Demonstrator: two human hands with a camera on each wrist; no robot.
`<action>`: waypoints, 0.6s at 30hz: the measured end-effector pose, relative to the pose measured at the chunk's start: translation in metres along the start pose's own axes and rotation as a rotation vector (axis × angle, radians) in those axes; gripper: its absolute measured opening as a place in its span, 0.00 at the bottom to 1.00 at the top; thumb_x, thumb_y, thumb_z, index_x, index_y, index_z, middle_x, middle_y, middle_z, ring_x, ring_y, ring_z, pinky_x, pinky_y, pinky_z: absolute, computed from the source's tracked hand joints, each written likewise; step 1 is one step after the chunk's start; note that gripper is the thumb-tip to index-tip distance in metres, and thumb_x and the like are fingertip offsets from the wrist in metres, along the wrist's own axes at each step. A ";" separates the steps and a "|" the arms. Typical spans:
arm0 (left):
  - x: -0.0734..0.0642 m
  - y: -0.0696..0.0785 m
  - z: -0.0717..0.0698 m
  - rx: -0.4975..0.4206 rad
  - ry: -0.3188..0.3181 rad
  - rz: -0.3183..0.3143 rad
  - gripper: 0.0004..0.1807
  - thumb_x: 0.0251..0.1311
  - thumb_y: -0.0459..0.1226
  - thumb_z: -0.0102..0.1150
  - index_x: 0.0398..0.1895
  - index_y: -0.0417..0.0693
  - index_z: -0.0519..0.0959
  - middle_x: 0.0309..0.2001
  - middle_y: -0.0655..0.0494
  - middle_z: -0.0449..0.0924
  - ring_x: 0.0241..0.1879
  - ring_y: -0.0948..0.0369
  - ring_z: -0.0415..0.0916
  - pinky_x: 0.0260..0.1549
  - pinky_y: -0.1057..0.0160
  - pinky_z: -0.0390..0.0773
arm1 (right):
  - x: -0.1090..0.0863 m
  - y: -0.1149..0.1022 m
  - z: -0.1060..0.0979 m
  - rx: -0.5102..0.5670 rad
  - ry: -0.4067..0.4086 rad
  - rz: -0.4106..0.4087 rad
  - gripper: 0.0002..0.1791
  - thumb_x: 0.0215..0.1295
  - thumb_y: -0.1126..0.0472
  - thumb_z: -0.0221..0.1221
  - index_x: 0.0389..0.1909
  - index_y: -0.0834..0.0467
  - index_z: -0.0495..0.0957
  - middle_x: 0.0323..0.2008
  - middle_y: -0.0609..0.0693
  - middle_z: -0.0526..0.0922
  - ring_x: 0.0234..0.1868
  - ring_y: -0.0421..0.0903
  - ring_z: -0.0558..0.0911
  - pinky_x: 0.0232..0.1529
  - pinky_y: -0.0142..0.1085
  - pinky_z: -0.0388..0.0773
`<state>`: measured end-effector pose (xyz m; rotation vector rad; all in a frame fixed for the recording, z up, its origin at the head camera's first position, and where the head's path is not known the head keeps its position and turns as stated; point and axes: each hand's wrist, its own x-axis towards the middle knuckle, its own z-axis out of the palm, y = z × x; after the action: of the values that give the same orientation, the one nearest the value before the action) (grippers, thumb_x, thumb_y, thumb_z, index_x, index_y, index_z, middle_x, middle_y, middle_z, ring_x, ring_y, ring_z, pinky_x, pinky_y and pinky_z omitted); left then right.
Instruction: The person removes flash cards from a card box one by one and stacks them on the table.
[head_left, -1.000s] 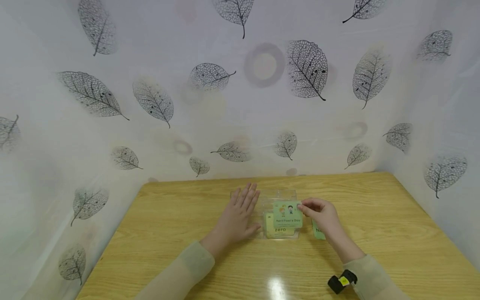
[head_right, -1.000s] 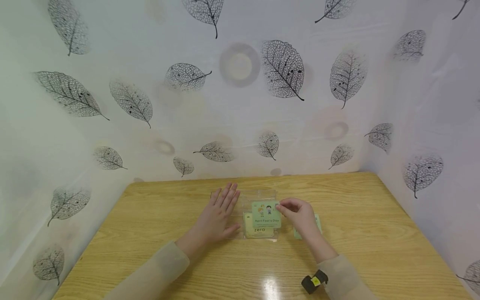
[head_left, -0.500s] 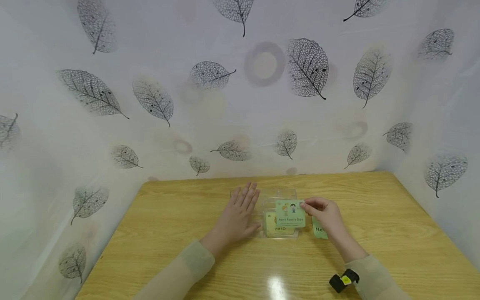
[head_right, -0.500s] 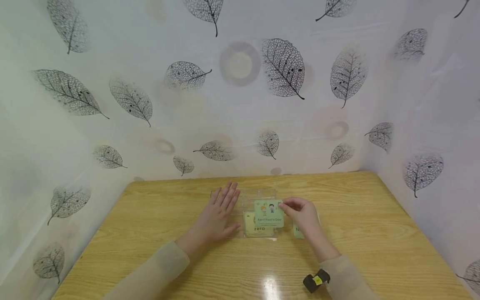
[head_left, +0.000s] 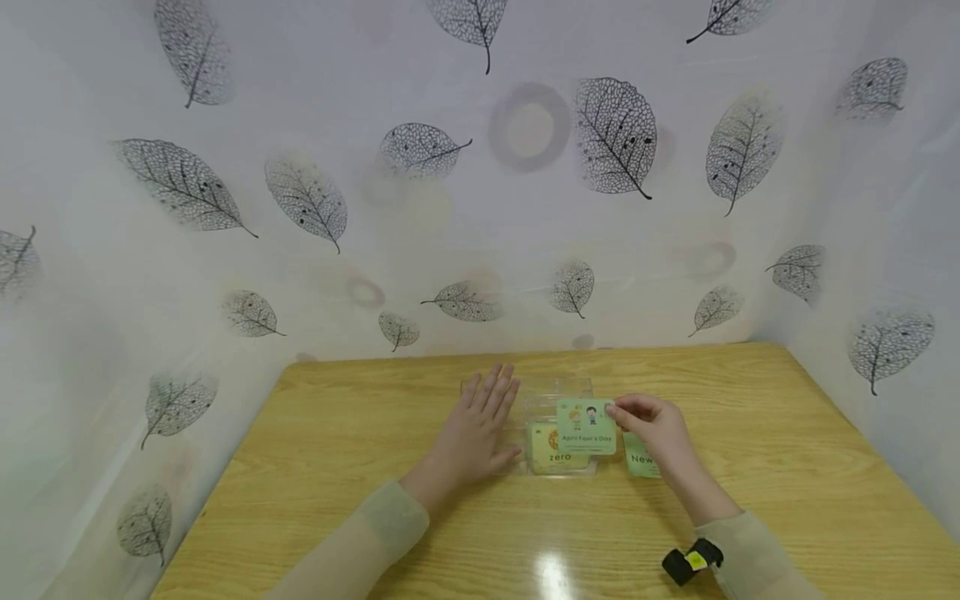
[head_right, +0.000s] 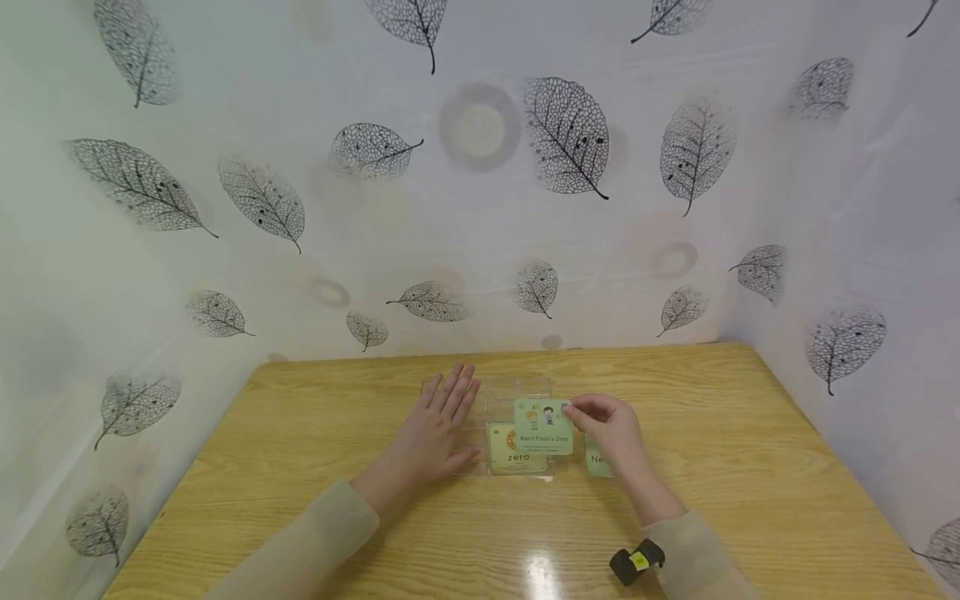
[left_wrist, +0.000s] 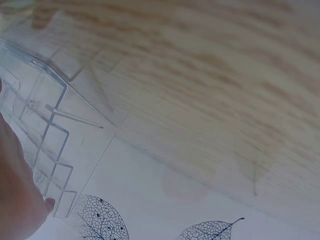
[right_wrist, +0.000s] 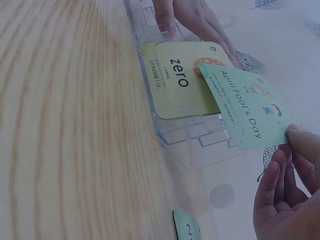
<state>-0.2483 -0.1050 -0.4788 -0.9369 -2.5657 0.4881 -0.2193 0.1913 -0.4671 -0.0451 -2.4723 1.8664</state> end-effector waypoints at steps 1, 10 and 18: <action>0.000 0.000 0.000 -0.002 -0.002 0.000 0.54 0.58 0.70 0.29 0.74 0.40 0.38 0.75 0.41 0.28 0.74 0.46 0.28 0.72 0.47 0.40 | 0.000 0.000 -0.001 -0.002 0.000 0.002 0.24 0.58 0.49 0.63 0.46 0.65 0.79 0.32 0.40 0.81 0.33 0.36 0.78 0.39 0.37 0.81; -0.001 0.001 0.001 0.001 -0.003 0.000 0.54 0.58 0.71 0.29 0.74 0.39 0.38 0.75 0.41 0.29 0.74 0.46 0.29 0.72 0.47 0.39 | -0.002 -0.002 -0.008 -0.039 0.006 0.059 0.27 0.57 0.44 0.63 0.47 0.62 0.79 0.28 0.39 0.80 0.31 0.38 0.77 0.22 0.36 0.75; 0.000 0.000 0.002 0.007 0.002 -0.003 0.54 0.58 0.71 0.28 0.74 0.40 0.38 0.75 0.41 0.30 0.74 0.46 0.29 0.72 0.48 0.38 | -0.002 -0.001 -0.013 -0.021 0.011 0.034 0.26 0.58 0.45 0.63 0.47 0.63 0.79 0.30 0.38 0.80 0.32 0.37 0.78 0.30 0.36 0.79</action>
<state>-0.2492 -0.1053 -0.4809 -0.9300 -2.5617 0.4944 -0.2163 0.2031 -0.4622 -0.0980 -2.4997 1.8481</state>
